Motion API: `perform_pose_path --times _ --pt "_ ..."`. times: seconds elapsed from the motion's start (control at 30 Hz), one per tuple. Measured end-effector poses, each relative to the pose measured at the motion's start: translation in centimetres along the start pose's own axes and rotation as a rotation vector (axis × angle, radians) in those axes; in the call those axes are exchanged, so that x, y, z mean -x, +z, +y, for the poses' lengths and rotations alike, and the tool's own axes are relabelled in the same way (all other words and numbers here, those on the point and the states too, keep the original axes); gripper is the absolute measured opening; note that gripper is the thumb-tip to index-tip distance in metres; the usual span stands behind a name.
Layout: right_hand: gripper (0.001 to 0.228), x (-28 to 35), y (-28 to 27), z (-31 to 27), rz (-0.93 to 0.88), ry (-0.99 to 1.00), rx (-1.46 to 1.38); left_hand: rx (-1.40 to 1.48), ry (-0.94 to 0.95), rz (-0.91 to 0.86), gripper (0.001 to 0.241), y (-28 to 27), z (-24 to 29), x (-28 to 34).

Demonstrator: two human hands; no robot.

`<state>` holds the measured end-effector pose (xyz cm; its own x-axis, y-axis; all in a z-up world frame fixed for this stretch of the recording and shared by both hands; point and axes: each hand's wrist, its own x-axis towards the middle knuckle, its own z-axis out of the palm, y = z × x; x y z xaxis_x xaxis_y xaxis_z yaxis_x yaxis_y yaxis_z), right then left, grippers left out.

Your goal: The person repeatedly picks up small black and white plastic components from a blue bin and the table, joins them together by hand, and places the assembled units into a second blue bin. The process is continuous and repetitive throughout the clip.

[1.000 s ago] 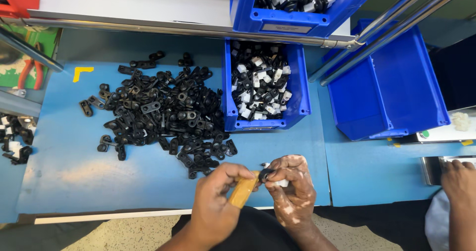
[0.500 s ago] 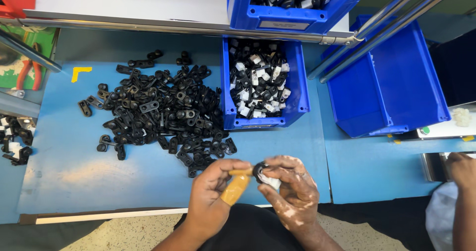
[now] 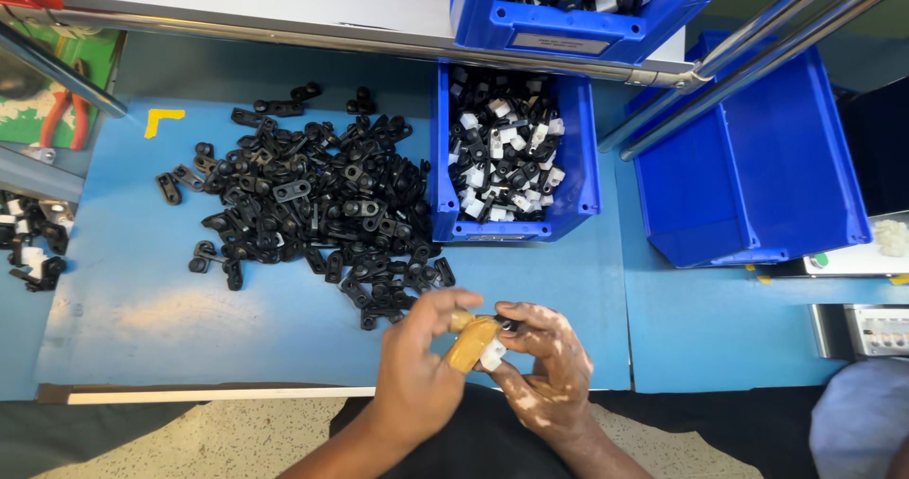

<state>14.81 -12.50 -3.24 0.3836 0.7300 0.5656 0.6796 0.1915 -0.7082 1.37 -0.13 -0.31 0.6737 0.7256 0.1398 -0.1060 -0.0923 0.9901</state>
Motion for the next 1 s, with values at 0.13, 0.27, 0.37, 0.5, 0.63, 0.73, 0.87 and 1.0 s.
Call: perform_pose_path --times 0.13,0.27,0.37,0.5,0.63,0.73,0.87,1.0 --pt "0.038 -0.5 0.4 -0.1 0.024 0.168 -0.299 0.103 -0.012 -0.052 0.045 -0.4 0.0 0.3" --pt "0.039 -1.8 -0.5 -1.0 -0.046 0.141 -0.202 0.368 -0.204 -0.108 0.040 -0.3 -1.4 -0.2" --pt "0.041 -4.5 -1.4 -0.8 -0.124 0.129 -0.078 0.256 -0.233 -0.038 0.038 -0.6 -3.1 -1.2" --pt "0.055 -6.9 -2.6 1.6 -0.017 0.131 0.176 -0.572 -0.002 -0.041 0.034 -2.8 -6.2 -0.8" --pt "0.040 -4.9 -2.4 4.9 -0.305 0.565 0.382 -1.038 0.119 -0.207 0.027 -4.6 -9.8 1.3" --pt "0.045 -1.6 0.2 7.7 -0.559 0.858 0.568 -1.125 0.217 -0.308 0.023 -6.2 -12.0 2.2" --pt "0.038 2.6 2.4 9.7 -0.528 0.764 0.627 -0.975 0.282 -0.245 0.027 -7.1 -13.1 2.1" --pt "0.017 4.0 3.0 9.8 -0.515 0.549 0.516 -0.468 0.003 -0.014 0.024 -5.9 -13.0 2.1"
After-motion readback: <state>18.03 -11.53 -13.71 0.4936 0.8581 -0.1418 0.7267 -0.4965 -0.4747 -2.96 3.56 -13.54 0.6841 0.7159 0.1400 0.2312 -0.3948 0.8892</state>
